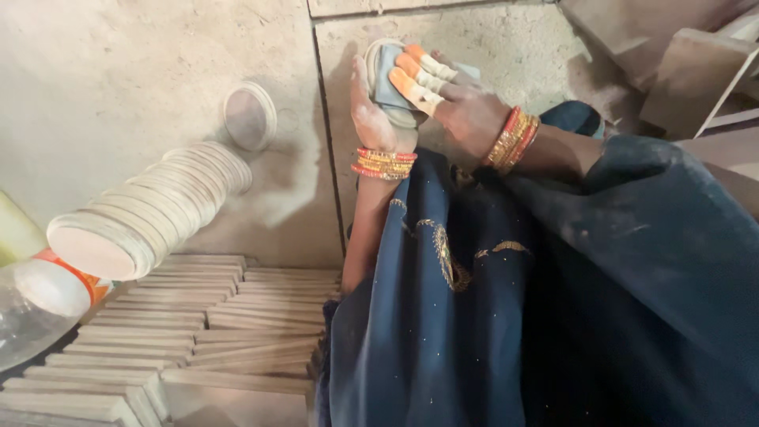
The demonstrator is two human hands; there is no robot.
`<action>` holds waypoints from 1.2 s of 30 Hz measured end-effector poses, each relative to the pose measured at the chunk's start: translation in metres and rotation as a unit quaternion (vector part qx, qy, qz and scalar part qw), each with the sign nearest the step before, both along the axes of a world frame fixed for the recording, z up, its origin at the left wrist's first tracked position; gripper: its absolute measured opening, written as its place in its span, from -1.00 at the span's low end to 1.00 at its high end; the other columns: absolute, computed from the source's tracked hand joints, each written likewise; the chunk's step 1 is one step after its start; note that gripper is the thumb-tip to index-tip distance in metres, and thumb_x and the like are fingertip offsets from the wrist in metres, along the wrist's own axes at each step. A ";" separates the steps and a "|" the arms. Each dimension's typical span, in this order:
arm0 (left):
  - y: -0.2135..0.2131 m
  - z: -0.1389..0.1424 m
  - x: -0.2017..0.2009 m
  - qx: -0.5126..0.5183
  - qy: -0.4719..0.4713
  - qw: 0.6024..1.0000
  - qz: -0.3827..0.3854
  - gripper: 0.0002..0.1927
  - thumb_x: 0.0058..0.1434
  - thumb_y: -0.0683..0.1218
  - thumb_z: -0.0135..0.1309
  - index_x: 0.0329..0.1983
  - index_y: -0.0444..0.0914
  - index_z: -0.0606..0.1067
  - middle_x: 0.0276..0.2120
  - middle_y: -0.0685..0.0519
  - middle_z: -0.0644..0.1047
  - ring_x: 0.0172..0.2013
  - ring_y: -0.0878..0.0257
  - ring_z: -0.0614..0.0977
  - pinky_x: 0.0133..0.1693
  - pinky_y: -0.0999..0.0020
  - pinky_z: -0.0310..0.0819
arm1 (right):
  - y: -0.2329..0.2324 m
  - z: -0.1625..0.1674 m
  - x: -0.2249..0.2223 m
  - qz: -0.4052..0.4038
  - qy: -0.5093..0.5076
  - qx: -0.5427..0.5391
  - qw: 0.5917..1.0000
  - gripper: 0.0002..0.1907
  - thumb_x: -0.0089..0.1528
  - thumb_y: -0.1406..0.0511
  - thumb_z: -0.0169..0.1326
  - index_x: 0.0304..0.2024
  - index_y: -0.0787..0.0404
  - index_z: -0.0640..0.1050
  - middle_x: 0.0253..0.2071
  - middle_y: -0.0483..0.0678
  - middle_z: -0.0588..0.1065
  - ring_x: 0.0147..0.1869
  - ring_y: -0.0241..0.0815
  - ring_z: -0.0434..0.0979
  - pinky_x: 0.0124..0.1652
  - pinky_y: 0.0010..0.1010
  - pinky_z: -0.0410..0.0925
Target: The person sits on the floor and uses a sanding block to smooth the edges and surfaces of small circular ceramic lids. They hold each lid with the left hand and rub it with the sanding block in the right hand, then place the finished lid onto a growing stack.
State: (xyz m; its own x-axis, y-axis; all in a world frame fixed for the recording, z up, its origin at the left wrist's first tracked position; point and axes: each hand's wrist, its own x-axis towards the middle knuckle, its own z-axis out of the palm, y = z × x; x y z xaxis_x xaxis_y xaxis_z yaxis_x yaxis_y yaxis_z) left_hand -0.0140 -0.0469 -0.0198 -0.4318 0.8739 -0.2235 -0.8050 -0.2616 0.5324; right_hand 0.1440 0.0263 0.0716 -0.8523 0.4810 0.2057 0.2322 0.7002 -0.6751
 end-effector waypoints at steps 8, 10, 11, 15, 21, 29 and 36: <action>0.004 0.012 -0.014 -0.127 -0.045 0.991 -0.008 -0.34 0.55 0.15 -0.17 0.49 -0.40 0.16 0.33 -0.17 0.32 0.27 -0.04 0.41 0.27 -0.03 0.38 | -0.005 0.034 -0.001 -0.029 0.003 0.027 0.999 -0.35 0.29 0.42 0.06 0.45 0.32 0.31 0.49 0.25 0.24 0.61 0.18 0.17 0.55 -0.05 0.04; 0.005 0.012 -0.012 -0.137 -0.103 0.985 -0.031 -0.34 0.57 0.17 -0.17 0.47 -0.42 0.17 0.28 -0.24 0.34 0.21 -0.12 0.44 0.21 -0.06 0.41 | -0.005 0.038 -0.001 -0.027 0.012 0.033 0.999 -0.36 0.28 0.40 0.07 0.43 0.35 0.31 0.45 0.29 0.27 0.57 0.22 0.20 0.52 0.00 0.05; 0.004 0.011 -0.007 -0.147 -0.134 0.980 -0.031 -0.34 0.56 0.19 -0.17 0.46 -0.39 0.18 0.27 -0.21 0.34 0.19 -0.10 0.46 0.18 -0.05 0.43 | -0.004 0.038 -0.002 -0.029 0.013 0.040 0.999 -0.35 0.25 0.40 0.05 0.41 0.38 0.32 0.43 0.34 0.28 0.55 0.26 0.22 0.50 0.03 0.05; 0.001 0.014 0.005 -0.162 0.193 0.968 -0.003 -0.35 0.51 0.09 -0.06 0.53 -0.31 0.16 0.38 -0.14 0.33 0.31 0.04 0.43 0.31 0.07 0.37 | 0.003 0.029 -0.006 -0.063 -0.176 -0.111 0.976 -0.30 0.18 0.42 0.01 0.43 0.23 0.36 0.31 0.22 0.39 0.41 0.23 0.34 0.35 0.02 0.22; -0.002 0.027 -0.007 -0.109 -0.037 0.993 -0.023 -0.37 0.53 0.15 -0.22 0.45 -0.39 0.18 0.29 -0.22 0.39 0.23 -0.12 0.48 0.23 -0.06 0.45 | -0.008 0.020 -0.004 -0.026 0.009 0.076 0.997 -0.42 0.27 0.38 0.11 0.37 0.23 0.43 0.38 0.21 0.38 0.48 0.17 0.34 0.43 0.02 0.22; -0.003 0.026 0.000 -0.007 -0.091 0.995 -0.028 -0.46 0.58 0.11 -0.22 0.37 -0.40 0.30 0.23 -0.21 0.44 0.19 -0.07 0.52 0.24 0.01 0.40 | -0.012 0.030 -0.007 -0.055 -0.038 0.018 0.998 -0.44 0.24 0.36 0.08 0.31 0.30 0.45 0.27 0.22 0.42 0.40 0.24 0.39 0.34 0.03 0.31; 0.003 0.040 0.007 -0.150 0.025 0.988 -0.021 -0.48 0.56 0.10 -0.14 0.41 -0.34 0.30 0.29 -0.13 0.40 0.28 0.06 0.45 0.35 0.11 0.34 | -0.009 0.041 -0.010 -0.113 -0.131 -0.070 0.982 -0.39 0.19 0.41 0.01 0.34 0.28 0.47 0.10 0.24 0.51 0.21 0.30 0.47 0.19 0.00 0.39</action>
